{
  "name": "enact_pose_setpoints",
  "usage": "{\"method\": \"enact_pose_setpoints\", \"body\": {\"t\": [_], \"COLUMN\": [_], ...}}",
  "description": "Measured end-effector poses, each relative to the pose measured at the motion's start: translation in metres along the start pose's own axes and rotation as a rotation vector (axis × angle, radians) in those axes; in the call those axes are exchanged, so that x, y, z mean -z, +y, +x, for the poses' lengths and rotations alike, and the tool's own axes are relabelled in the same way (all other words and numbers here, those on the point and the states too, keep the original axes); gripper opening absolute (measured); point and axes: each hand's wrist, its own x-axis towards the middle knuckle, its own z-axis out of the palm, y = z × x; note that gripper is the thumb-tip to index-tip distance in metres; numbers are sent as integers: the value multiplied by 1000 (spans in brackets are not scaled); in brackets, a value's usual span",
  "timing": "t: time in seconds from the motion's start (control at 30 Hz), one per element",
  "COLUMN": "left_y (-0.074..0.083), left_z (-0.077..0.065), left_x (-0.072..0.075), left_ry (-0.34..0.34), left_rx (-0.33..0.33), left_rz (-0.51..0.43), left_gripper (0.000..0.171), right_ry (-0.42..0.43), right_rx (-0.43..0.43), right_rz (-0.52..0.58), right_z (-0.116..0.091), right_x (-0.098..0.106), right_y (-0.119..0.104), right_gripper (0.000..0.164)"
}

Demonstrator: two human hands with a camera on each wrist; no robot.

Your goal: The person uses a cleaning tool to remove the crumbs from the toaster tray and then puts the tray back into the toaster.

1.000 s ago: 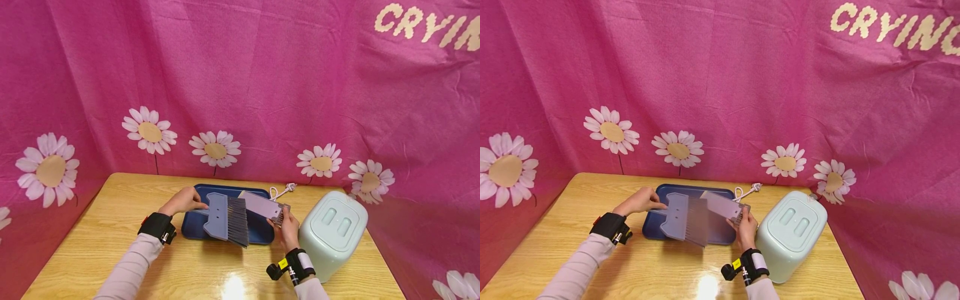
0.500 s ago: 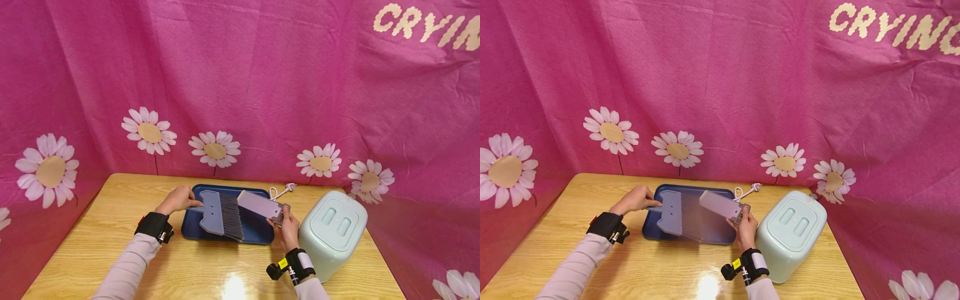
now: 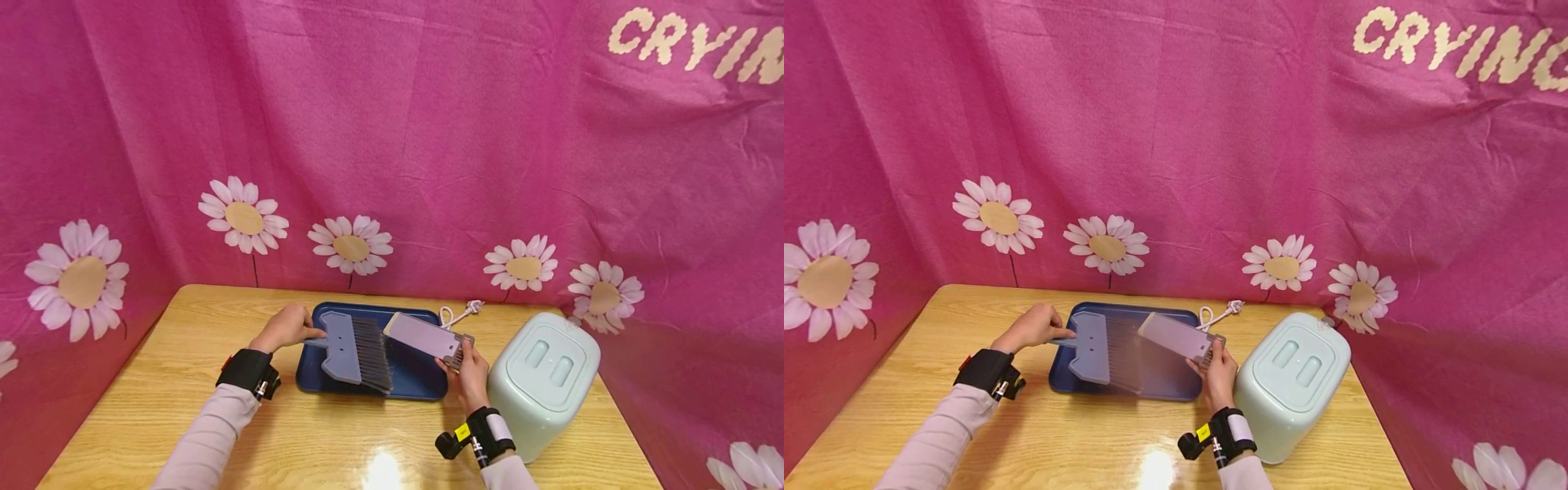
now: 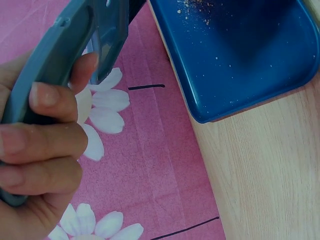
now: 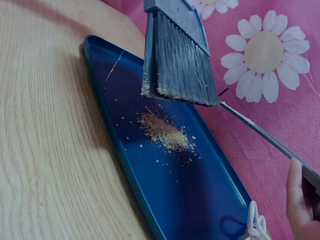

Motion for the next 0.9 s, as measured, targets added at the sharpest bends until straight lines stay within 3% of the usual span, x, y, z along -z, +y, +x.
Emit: {"method": "enact_pose_setpoints", "body": {"t": [0.1, 0.23, 0.4, 0.6, 0.73, 0.9], "left_y": [-1, -4, -3, 7, 17, 27], "left_z": [-2, -4, -1, 8, 13, 16], "left_x": [2, 6, 9, 1, -10, -22], "left_ry": [-4, 11, 33, 6, -27, -47], "left_rx": [7, -38, -119, -223, -260, -316], "left_rz": [-6, -20, -73, -182, -226, -243], "left_gripper": [34, 43, 43, 38, 34, 32], "right_ry": [-39, -75, -38, -93, -128, -130], "right_rx": [19, 34, 39, 85, 98, 108], "right_rz": [35, 73, 35, 74, 65, 47], "right_z": [14, 44, 65, 33, 10, 16], "right_x": [10, 28, 36, 16, 2, 7], "right_y": [14, 43, 63, 39, 20, 29], "right_gripper": [53, 58, 68, 54, 48, 47]}}
